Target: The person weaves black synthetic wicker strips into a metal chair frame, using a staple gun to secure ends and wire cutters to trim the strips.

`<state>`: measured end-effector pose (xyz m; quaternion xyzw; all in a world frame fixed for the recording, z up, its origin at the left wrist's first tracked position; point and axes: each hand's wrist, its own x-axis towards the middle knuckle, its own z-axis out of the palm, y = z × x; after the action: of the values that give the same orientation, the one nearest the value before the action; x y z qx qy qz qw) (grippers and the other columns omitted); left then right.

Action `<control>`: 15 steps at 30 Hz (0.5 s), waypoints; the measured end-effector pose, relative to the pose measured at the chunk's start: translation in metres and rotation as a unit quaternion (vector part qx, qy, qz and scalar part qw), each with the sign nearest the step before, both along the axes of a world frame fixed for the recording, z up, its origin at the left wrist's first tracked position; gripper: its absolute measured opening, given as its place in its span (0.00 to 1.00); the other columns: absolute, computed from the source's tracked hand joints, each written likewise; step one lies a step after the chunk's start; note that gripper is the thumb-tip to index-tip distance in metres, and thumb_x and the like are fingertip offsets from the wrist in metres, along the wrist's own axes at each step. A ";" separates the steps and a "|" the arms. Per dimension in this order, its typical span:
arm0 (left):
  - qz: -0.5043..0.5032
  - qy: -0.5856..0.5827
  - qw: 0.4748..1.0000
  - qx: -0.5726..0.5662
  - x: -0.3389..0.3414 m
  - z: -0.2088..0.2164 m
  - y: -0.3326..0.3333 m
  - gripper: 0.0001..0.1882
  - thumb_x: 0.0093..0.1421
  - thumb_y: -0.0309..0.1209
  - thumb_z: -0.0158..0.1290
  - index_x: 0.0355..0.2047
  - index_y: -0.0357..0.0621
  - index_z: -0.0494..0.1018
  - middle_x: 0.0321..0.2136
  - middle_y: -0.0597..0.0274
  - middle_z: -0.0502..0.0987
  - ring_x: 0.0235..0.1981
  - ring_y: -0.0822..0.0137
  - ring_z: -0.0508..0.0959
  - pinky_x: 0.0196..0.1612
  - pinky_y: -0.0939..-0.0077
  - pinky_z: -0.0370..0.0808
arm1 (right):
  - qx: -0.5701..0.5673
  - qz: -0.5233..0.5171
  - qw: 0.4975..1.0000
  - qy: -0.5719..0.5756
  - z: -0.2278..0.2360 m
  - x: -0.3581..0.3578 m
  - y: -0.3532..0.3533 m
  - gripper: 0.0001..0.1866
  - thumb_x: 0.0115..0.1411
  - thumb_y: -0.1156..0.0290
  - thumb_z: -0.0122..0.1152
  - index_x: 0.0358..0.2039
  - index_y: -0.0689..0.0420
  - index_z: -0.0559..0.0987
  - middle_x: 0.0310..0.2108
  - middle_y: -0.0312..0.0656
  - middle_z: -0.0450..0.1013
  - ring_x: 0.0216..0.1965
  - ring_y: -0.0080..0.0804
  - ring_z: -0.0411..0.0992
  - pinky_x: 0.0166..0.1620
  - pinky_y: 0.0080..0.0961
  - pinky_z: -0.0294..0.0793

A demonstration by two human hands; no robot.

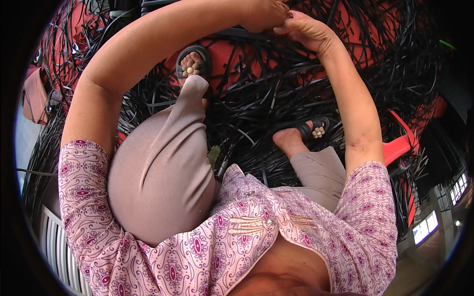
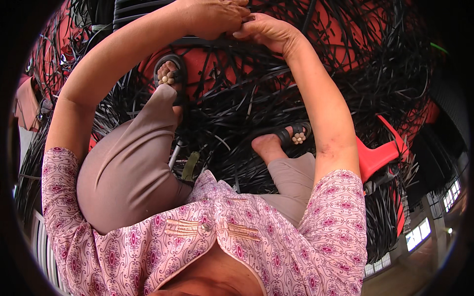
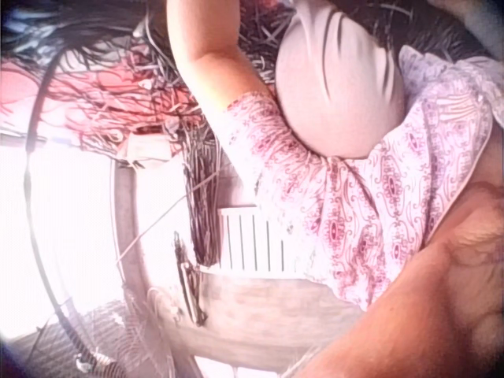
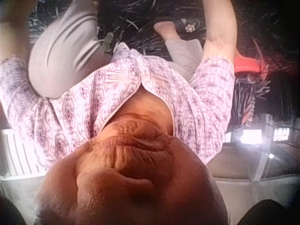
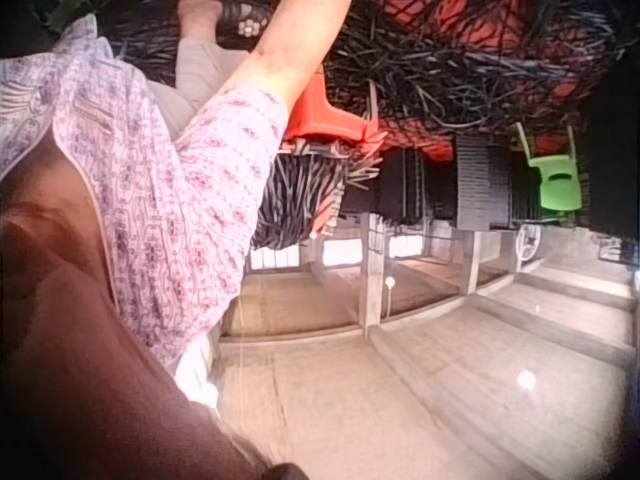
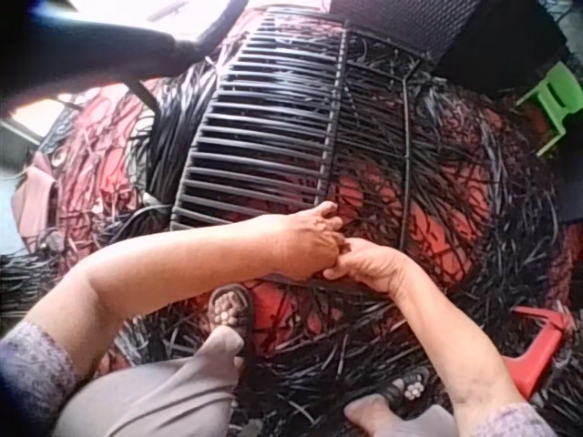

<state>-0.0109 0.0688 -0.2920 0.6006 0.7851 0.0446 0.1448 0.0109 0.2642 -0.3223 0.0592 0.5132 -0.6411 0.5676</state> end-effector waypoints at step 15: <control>0.016 -0.040 0.996 -0.080 0.003 0.003 0.005 0.14 0.48 0.39 0.57 0.34 0.49 0.82 0.40 0.63 0.81 0.53 0.58 0.72 0.61 0.50 0.56 | 0.197 -0.138 0.952 0.188 0.049 0.044 -0.043 0.20 0.48 0.79 0.67 0.44 0.64 0.78 0.33 0.38 0.79 0.36 0.22 0.75 0.43 0.19 0.73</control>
<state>-0.0081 0.0741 -0.2892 0.5724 0.7891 0.0078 0.2230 0.0552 0.2211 -0.2735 0.1187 0.7134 -0.5987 0.3442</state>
